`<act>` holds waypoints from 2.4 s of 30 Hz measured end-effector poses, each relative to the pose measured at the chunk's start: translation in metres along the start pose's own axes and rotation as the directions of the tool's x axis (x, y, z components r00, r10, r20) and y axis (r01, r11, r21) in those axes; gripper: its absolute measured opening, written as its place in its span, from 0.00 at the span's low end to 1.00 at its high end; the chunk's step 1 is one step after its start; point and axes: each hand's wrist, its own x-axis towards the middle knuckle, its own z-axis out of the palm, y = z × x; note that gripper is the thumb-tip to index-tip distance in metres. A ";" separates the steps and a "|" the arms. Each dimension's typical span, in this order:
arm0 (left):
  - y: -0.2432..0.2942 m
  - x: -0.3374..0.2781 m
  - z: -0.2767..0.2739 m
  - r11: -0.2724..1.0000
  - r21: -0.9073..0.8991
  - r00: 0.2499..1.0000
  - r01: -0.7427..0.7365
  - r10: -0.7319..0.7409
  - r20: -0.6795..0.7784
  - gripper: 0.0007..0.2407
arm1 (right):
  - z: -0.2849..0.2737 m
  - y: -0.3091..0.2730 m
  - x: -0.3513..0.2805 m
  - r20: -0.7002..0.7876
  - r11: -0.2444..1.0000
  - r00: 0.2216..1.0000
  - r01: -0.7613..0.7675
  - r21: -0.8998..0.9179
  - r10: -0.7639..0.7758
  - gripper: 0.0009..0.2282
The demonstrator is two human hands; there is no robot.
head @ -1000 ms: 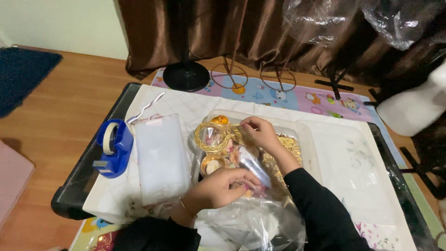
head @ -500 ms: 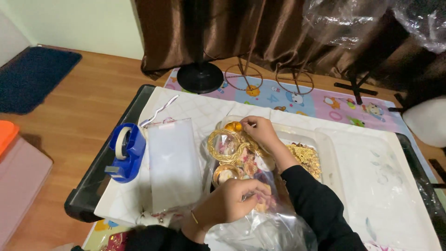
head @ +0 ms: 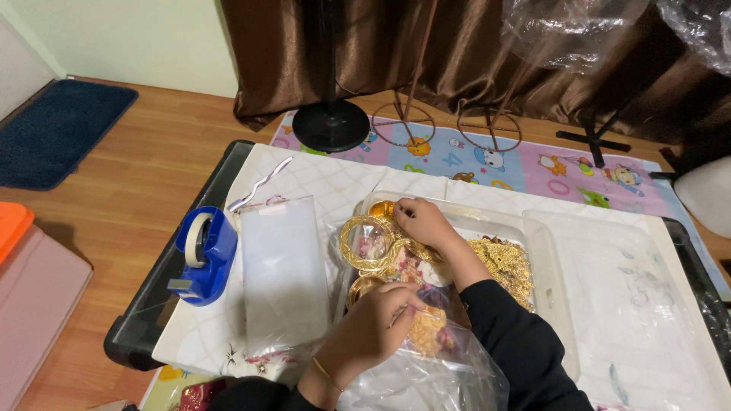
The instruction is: Organizing bridal jewelry and floral ornaments by transferring them from a storage bin into a plastic bag.
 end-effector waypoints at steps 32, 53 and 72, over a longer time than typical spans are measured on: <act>0.027 -0.014 -0.031 0.881 -0.420 0.763 0.219 0.114 0.637 0.05 | -0.005 -0.034 -0.026 -0.432 0.988 0.889 0.149 -0.037 -0.151 0.04; 0.062 -0.022 -0.016 0.937 -0.297 0.922 -0.185 0.270 0.277 0.10 | -0.106 -0.060 -0.114 -0.477 0.972 0.852 0.235 -0.015 -0.214 0.10; 0.111 -0.063 -0.013 0.948 0.122 0.946 -0.293 0.269 0.179 0.28 | -0.158 -0.114 -0.216 -0.364 0.976 0.909 0.219 0.000 -0.204 0.11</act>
